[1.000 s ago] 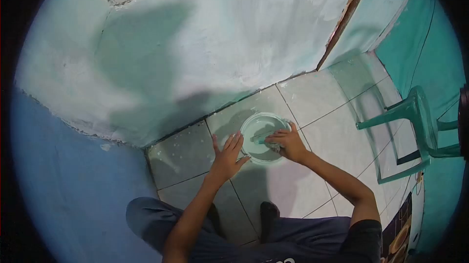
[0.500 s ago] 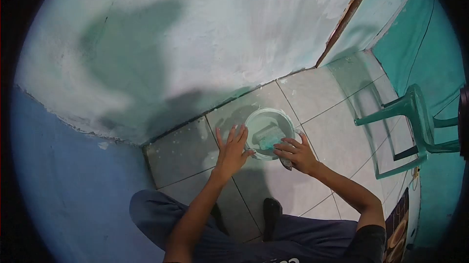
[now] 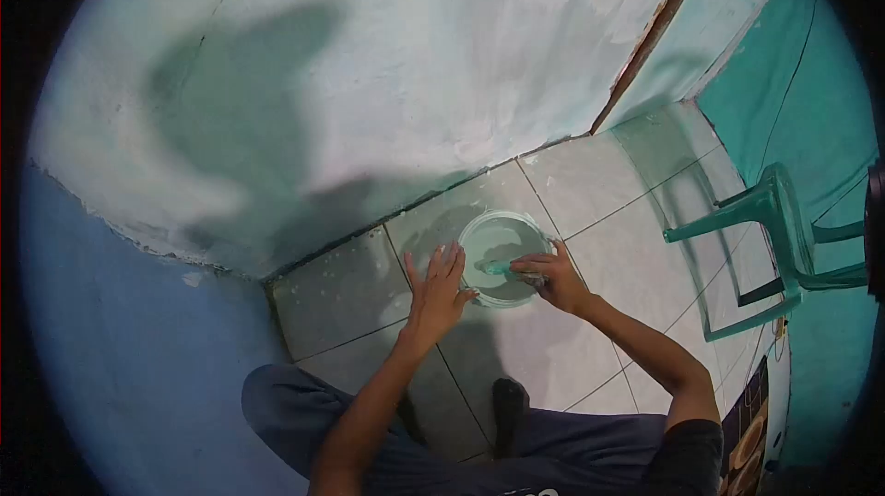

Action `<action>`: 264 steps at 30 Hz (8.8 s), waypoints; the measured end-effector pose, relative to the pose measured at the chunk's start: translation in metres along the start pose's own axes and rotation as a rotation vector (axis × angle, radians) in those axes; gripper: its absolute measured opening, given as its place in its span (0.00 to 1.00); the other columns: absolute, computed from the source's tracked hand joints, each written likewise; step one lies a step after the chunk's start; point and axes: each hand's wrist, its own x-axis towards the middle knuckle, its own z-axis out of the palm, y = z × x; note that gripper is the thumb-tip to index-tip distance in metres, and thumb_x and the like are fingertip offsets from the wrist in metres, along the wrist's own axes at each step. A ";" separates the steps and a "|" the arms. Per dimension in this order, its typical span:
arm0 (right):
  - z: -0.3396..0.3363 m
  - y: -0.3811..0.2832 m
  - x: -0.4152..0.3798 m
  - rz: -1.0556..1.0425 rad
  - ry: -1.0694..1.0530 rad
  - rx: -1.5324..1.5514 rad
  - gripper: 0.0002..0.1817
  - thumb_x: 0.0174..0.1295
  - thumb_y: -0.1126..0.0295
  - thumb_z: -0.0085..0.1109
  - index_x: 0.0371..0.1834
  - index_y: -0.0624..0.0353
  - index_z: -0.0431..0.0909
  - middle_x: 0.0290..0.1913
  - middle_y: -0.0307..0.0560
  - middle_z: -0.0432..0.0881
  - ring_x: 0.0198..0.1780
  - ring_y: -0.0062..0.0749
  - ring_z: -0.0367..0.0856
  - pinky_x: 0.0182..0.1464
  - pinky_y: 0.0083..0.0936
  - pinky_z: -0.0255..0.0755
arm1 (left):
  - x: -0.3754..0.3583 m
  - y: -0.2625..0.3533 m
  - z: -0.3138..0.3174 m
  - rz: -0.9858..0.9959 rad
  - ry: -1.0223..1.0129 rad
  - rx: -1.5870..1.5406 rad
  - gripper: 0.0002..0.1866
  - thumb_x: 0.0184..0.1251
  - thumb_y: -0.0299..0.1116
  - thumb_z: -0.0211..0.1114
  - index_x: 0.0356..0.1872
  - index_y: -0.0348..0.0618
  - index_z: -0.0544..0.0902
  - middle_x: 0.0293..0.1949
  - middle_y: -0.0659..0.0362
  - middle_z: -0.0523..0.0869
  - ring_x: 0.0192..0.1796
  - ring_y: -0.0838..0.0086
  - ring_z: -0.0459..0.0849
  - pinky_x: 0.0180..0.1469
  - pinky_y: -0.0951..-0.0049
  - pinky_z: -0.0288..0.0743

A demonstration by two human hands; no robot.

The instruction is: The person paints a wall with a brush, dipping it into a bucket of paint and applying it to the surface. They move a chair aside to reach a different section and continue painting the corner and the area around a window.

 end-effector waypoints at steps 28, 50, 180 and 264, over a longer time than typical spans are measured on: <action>0.005 -0.022 -0.051 -0.230 -0.061 -0.240 0.35 0.59 0.73 0.66 0.73 0.45 0.72 0.75 0.44 0.69 0.76 0.41 0.67 0.74 0.47 0.64 | -0.005 0.000 0.001 0.049 0.019 0.060 0.43 0.68 0.47 0.68 0.77 0.33 0.62 0.79 0.48 0.64 0.81 0.54 0.59 0.76 0.28 0.19; -0.008 -0.037 -0.034 -0.225 -0.128 -0.292 0.30 0.58 0.73 0.65 0.68 0.47 0.78 0.64 0.43 0.77 0.62 0.38 0.77 0.66 0.40 0.69 | -0.003 0.018 0.001 0.036 0.008 0.056 0.49 0.62 0.52 0.71 0.77 0.31 0.61 0.78 0.37 0.60 0.82 0.56 0.58 0.76 0.24 0.23; -0.023 -0.022 -0.024 -0.238 0.103 -0.219 0.32 0.53 0.78 0.63 0.66 0.53 0.79 0.68 0.50 0.78 0.66 0.55 0.73 0.70 0.46 0.67 | -0.013 0.016 -0.013 -0.081 0.079 0.114 0.43 0.70 0.57 0.64 0.78 0.42 0.63 0.79 0.48 0.61 0.84 0.56 0.50 0.77 0.28 0.20; 0.116 -0.373 0.415 -1.419 0.615 -0.395 0.24 0.60 0.68 0.58 0.62 0.45 0.82 0.65 0.37 0.80 0.58 0.35 0.79 0.63 0.38 0.71 | -0.205 -0.065 -0.304 -0.812 0.732 0.527 0.22 0.70 0.34 0.65 0.65 0.48 0.81 0.78 0.54 0.67 0.83 0.60 0.56 0.82 0.41 0.32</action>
